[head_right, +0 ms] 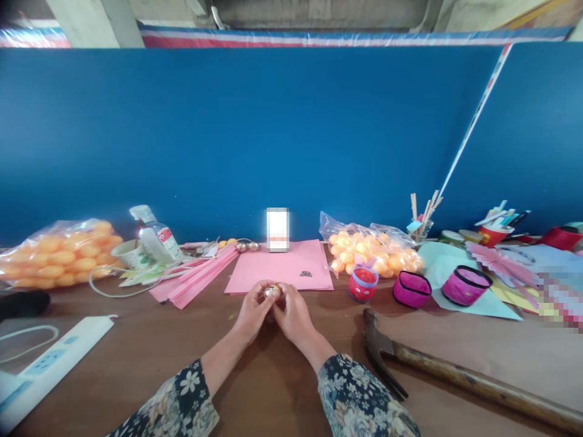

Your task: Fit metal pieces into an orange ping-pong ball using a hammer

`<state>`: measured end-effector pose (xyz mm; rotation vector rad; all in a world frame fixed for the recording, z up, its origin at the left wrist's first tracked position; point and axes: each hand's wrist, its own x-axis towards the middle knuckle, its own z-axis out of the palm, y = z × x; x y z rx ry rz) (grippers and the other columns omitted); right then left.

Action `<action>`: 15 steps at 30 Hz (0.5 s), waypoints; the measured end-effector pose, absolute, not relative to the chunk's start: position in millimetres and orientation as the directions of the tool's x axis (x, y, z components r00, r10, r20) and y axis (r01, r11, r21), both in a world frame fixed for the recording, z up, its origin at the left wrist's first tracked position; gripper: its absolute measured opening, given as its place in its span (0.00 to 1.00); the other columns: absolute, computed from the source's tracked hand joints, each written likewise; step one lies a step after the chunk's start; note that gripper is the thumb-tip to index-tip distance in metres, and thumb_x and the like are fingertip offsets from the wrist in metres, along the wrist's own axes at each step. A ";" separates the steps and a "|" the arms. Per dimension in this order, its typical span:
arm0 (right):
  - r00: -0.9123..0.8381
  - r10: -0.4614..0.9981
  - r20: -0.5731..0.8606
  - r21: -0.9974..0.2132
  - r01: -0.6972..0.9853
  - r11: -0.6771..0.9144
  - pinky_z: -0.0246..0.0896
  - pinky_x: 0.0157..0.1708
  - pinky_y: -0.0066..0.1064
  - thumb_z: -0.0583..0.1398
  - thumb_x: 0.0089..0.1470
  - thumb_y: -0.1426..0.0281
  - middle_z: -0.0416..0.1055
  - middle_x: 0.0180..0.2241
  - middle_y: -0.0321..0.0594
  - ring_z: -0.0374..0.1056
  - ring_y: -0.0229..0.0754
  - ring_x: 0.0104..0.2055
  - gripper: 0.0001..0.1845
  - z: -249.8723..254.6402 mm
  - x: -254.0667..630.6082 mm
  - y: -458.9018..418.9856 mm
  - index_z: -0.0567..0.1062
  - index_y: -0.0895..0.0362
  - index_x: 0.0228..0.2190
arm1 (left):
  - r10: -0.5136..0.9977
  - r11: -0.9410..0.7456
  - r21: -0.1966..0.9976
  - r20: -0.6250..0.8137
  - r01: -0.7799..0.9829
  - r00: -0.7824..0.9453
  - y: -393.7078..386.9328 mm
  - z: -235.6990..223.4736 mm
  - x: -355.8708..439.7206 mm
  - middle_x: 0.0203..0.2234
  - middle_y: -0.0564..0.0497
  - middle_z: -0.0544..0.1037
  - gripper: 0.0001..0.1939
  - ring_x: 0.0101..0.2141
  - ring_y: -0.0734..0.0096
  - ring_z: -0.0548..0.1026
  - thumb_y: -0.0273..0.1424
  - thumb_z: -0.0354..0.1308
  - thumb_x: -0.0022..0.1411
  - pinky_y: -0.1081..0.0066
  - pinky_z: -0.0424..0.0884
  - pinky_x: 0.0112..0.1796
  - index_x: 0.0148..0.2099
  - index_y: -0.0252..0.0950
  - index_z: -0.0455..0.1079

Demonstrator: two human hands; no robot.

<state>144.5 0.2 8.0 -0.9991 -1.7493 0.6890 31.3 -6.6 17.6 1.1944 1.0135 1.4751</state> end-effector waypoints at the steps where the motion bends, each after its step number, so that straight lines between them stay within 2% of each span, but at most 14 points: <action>1: -0.189 0.866 0.463 -0.806 0.316 0.500 0.61 0.38 0.35 0.56 0.48 0.72 0.69 0.36 0.43 0.65 0.43 0.36 0.14 7.2 144.2 0.1 0.68 0.55 0.40 | 0.977 -0.208 0.965 0.199 -0.162 -0.071 -6.9 18.0 31.4 0.29 0.51 0.73 0.13 0.31 0.71 0.71 0.35 0.59 0.48 0.72 0.67 0.35 0.37 0.35 0.67; 7: -0.166 0.877 0.451 -0.821 0.307 0.481 0.62 0.36 0.34 0.56 0.48 0.72 0.69 0.36 0.43 0.66 0.43 0.35 0.15 4.7 143.2 -1.0 0.67 0.54 0.41 | 0.975 -0.221 0.965 0.213 -0.142 -0.066 -6.8 15.7 32.5 0.33 0.49 0.74 0.14 0.34 0.70 0.72 0.35 0.57 0.50 0.71 0.67 0.38 0.40 0.36 0.68; 11: -0.165 0.881 0.443 -0.832 0.291 0.472 0.61 0.39 0.34 0.54 0.49 0.71 0.69 0.38 0.43 0.66 0.44 0.39 0.15 8.3 144.0 0.3 0.67 0.55 0.42 | 0.980 -0.190 0.970 0.180 -0.150 -0.080 -5.7 14.8 32.4 0.40 0.48 0.74 0.19 0.40 0.67 0.71 0.34 0.59 0.50 0.70 0.66 0.43 0.46 0.37 0.67; 15: -0.175 0.897 0.405 -0.859 0.264 0.439 0.60 0.41 0.34 0.52 0.52 0.69 0.69 0.39 0.43 0.65 0.44 0.40 0.14 12.4 144.6 2.8 0.67 0.55 0.42 | 0.989 -0.144 0.976 0.134 -0.165 -0.069 -5.0 16.4 31.3 0.41 0.47 0.74 0.20 0.42 0.65 0.71 0.36 0.58 0.50 0.68 0.66 0.43 0.47 0.37 0.67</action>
